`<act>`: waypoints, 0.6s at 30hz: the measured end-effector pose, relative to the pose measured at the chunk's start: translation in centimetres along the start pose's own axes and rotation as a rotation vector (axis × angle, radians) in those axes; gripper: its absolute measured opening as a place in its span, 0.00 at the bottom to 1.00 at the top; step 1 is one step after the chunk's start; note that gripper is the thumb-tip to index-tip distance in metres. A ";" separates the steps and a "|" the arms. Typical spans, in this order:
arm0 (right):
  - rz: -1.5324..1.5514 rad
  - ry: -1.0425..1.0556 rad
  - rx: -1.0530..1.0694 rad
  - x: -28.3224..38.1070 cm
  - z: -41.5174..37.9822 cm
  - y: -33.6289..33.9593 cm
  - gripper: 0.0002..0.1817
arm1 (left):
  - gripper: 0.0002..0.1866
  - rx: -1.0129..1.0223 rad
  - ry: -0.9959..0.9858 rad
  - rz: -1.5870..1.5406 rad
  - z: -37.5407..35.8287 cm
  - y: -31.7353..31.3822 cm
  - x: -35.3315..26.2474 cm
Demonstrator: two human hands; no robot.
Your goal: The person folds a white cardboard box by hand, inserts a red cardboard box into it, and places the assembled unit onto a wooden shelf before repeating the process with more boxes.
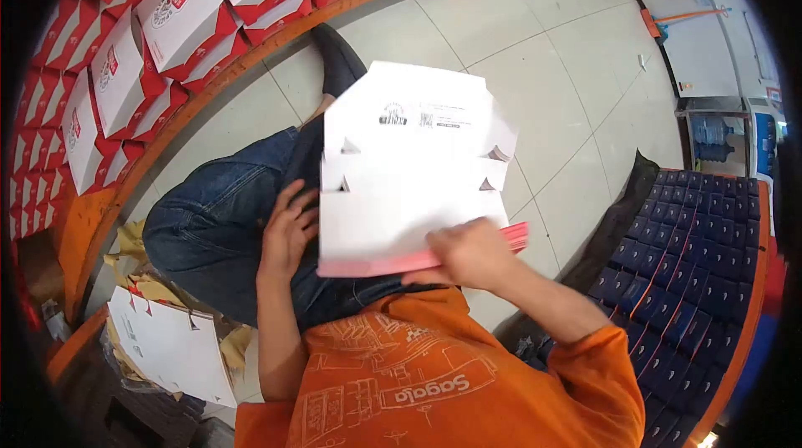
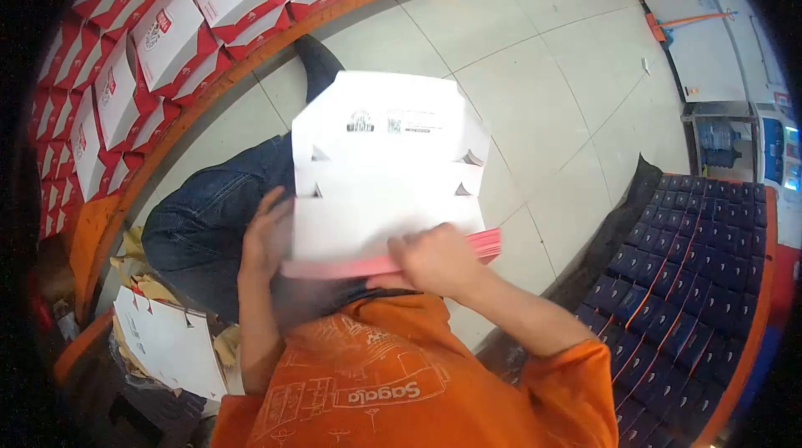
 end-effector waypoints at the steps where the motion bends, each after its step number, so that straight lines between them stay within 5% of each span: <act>1: 0.037 -0.051 0.165 -1.4 -0.5 -3.4 0.36 | 0.31 0.095 0.045 -0.027 0.6 -0.7 0.6; 2: 0.031 -0.053 0.160 -2.5 -0.7 -5.7 0.36 | 0.28 0.169 0.109 -0.030 1.1 -1.5 0.8; 4: 0.113 0.071 0.085 -3.8 -0.1 -8.0 0.36 | 0.25 0.063 -0.084 0.529 1.5 -3.7 -0.3; 6: 0.114 -0.088 0.259 -3.0 -0.3 -7.4 0.36 | 0.23 0.009 -0.059 0.589 2.4 -4.3 -0.5; 8: 0.142 0.073 0.101 -3.0 -0.6 -6.1 0.38 | 0.21 -0.037 -0.061 0.654 2.9 -4.9 -0.8; 9: 0.192 0.037 0.267 -1.9 0.0 -4.1 0.38 | 0.21 -0.073 -0.109 0.640 2.9 -5.1 -1.0; 11: 0.245 0.201 -0.136 -4.0 2.4 -0.5 0.38 | 0.21 -0.087 -0.155 0.522 2.6 -5.5 -1.5; 13: -0.038 -0.125 -0.573 -7.3 7.3 4.8 0.39 | 0.21 -0.086 -0.152 0.516 3.2 -5.3 -1.5; 14: -0.350 -0.019 -0.600 -8.8 10.4 8.0 0.40 | 0.22 -0.080 -0.151 0.511 3.2 -5.2 -1.4; 16: -0.016 -0.554 0.095 -14.4 14.7 9.1 0.37 | 0.22 -0.137 -0.141 0.562 3.3 -5.6 -1.5; 17: -0.017 -0.554 0.086 -14.3 15.8 9.9 0.37 | 0.22 -0.197 -0.137 0.602 3.6 -5.7 -1.7; 18: 0.053 -0.436 0.404 -13.2 16.8 9.3 0.34 | 0.22 -0.191 -0.135 0.606 3.7 -5.6 -1.4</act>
Point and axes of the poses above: each hand's wrist, its own z-axis towards the middle knuckle, its own y-axis out of the back of the hand, x = y × z, the point moved 3 cm from there along z, towards the middle knuckle, and after that the axes turned 12 degrees about z, right-handed, at the moved point
